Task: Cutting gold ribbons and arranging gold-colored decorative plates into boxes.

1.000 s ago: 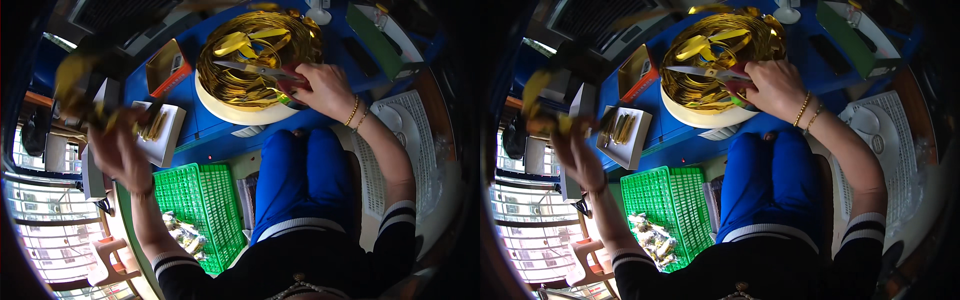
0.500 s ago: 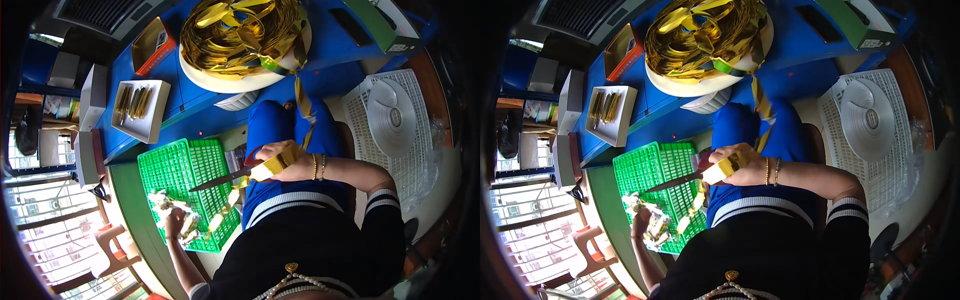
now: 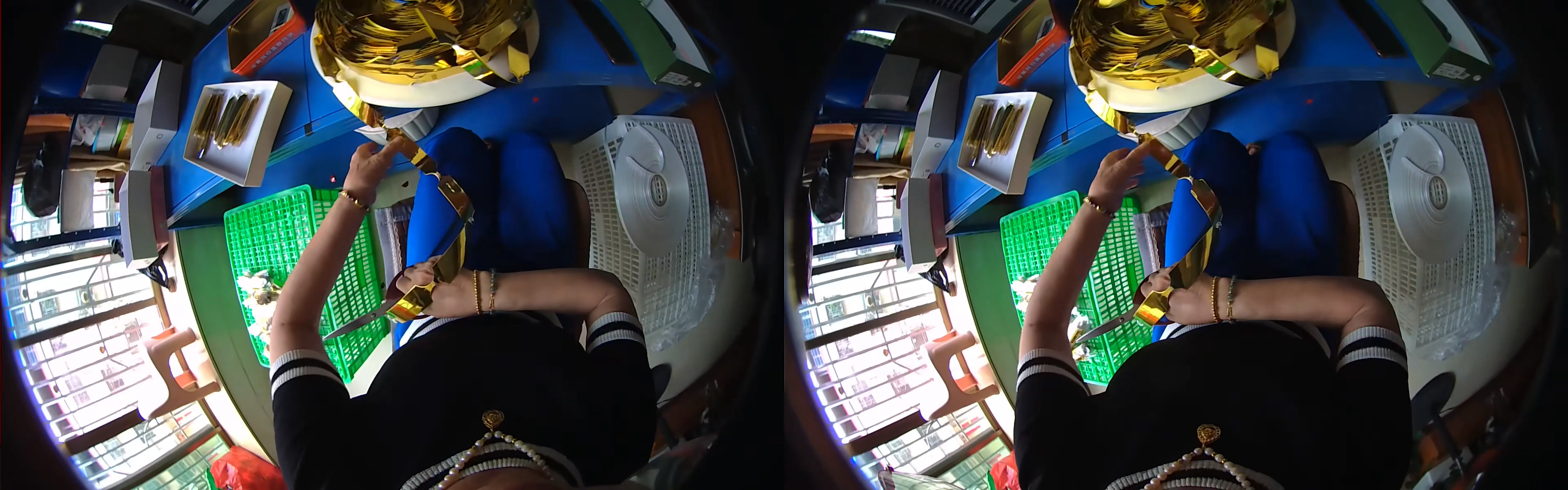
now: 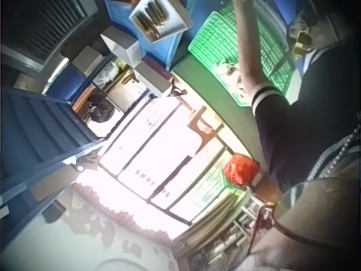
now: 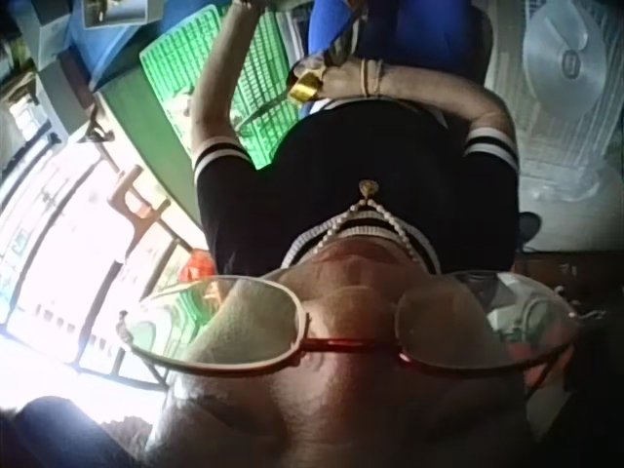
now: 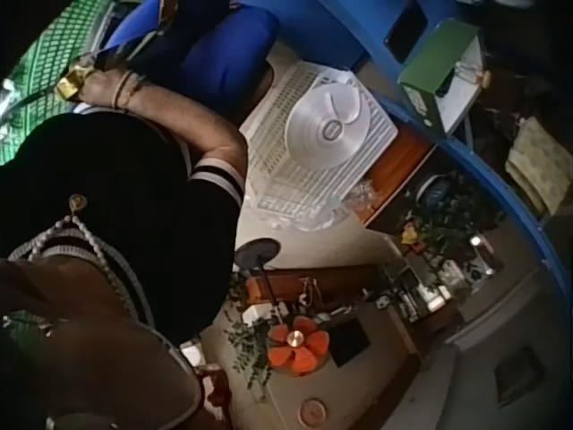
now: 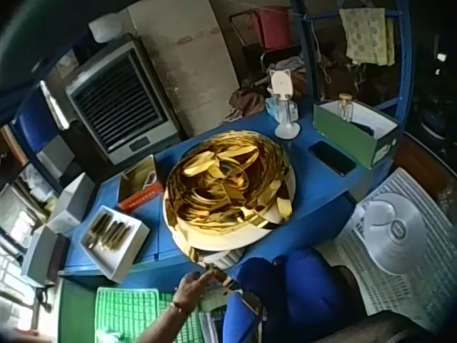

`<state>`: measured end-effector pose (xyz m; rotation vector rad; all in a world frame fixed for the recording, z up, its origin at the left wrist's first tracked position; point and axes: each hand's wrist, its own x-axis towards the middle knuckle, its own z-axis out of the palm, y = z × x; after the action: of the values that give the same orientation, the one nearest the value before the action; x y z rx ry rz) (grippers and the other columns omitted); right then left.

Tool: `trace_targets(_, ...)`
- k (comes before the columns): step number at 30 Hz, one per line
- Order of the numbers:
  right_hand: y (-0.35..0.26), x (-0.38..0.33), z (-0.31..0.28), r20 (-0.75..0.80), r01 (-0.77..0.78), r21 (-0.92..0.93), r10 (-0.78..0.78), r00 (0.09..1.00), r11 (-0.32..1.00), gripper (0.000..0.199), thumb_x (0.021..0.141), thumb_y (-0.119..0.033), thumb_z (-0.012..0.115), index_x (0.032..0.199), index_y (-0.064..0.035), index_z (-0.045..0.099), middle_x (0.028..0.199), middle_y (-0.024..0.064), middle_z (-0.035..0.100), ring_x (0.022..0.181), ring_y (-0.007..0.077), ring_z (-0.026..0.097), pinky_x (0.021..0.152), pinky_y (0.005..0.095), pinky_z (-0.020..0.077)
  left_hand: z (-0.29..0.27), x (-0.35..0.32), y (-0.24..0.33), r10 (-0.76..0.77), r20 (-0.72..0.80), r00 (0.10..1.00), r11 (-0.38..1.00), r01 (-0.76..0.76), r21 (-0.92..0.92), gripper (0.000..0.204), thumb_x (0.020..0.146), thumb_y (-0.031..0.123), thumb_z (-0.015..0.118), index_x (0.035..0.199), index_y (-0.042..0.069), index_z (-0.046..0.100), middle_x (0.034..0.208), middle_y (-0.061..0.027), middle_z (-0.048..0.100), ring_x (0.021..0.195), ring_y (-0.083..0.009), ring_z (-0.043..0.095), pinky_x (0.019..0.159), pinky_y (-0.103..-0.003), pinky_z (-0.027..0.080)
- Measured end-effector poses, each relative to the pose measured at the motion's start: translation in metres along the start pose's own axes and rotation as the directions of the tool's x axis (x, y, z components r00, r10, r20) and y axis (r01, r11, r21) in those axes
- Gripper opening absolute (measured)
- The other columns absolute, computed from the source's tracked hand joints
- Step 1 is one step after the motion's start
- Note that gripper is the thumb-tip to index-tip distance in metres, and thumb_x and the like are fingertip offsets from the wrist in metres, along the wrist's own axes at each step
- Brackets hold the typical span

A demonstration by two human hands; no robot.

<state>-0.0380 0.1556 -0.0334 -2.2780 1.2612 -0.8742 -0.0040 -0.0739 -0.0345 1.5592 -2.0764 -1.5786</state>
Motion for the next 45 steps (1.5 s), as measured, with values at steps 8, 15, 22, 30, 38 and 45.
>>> trace_targets(8, 0.003, -0.01, 0.062, 0.144, 0.166, -0.04, -0.159, 0.977, 0.985, 0.013, 0.064, -0.012, 0.053, 0.056, -0.0087, 0.064, 0.065, 0.0012, 0.057, 0.076, 0.0164, 0.054, 0.067, 0.0281, 0.0449, 0.024, 0.014, -0.017, -0.131, 0.249, 0.96, 0.798, 0.251, -0.548, 0.031, 0.083, 0.03, 0.06, 0.106, 0.009, 0.056, 0.102, -0.0046, 0.061, 0.096, -0.0188, 0.057, 0.08, -0.032, 0.041)
trace_targets(15, 0.028, 0.003, 0.053, 0.008, 0.431, -0.439, -0.477, 0.879, 0.788, 0.013, 0.072, -0.014, 0.053, 0.071, -0.0069, 0.064, 0.057, 0.0043, 0.056, 0.055, 0.018, 0.056, 0.055, 0.0319, 0.0486, 0.005, 0.0, 0.012, 0.158, 0.379, 0.912, 0.53, 0.245, -0.811, 0.019, 0.088, 0.016, 0.049, 0.101, 0.003, 0.054, 0.096, -0.0127, 0.061, 0.088, -0.0252, 0.059, 0.08, -0.035, 0.046)
trace_targets(22, 0.031, 0.031, 0.014, 0.492, -0.569, 0.497, 0.327, 0.807, 0.655, 0.029, 0.076, -0.032, 0.061, 0.075, -0.0027, 0.06, 0.069, 0.0112, 0.063, 0.058, 0.0204, 0.062, 0.049, 0.0306, 0.0474, -0.139, -0.024, 0.103, 0.396, 0.132, 0.909, 0.565, -0.127, -0.815, 0.017, 0.087, 0.015, 0.046, 0.092, 0.001, 0.053, 0.079, -0.0099, 0.059, 0.062, -0.021, 0.056, 0.064, -0.033, 0.045)
trace_targets(30, 0.037, -0.007, -0.018, 0.714, -0.699, 0.693, 0.305, 0.63, -0.176, 0.025, 0.085, -0.03, 0.058, 0.085, -0.0048, 0.056, 0.071, 0.0016, 0.056, 0.059, 0.0103, 0.06, 0.043, 0.0188, 0.0398, -0.208, -0.041, 0.11, 0.398, 0.087, 0.913, 0.639, -0.208, -0.74, 0.013, 0.088, 0.014, 0.049, 0.089, 0.002, 0.053, 0.078, -0.0096, 0.056, 0.066, -0.0166, 0.052, 0.07, -0.032, 0.042)
trace_targets(38, 0.054, -0.045, -0.067, 0.37, -0.364, 0.927, 0.367, 0.854, -0.088, 0.036, 0.077, -0.026, 0.071, 0.092, -0.0029, 0.048, 0.078, 0.0044, 0.059, 0.067, 0.0105, 0.06, 0.06, 0.0191, 0.0473, -0.106, -0.061, 0.028, 0.154, 0.25, 0.956, 0.858, -0.004, -0.513, 0.019, 0.09, 0.017, 0.05, 0.091, -0.001, 0.057, 0.078, -0.0082, 0.06, 0.067, -0.0176, 0.057, 0.063, -0.027, 0.046)
trace_targets(45, 0.073, -0.001, -0.09, 0.458, -0.578, 0.785, 0.42, 0.784, 0.223, 0.026, 0.08, -0.011, 0.066, 0.093, 0.0005, 0.047, 0.086, 0.0108, 0.063, 0.08, 0.0161, 0.065, 0.059, 0.0225, 0.0509, -0.082, -0.061, 0.003, 0.121, 0.276, 0.953, 0.882, 0.025, -0.47, 0.022, 0.09, 0.019, 0.052, 0.093, -0.002, 0.058, 0.078, -0.0083, 0.064, 0.066, -0.0156, 0.062, 0.062, -0.025, 0.049)
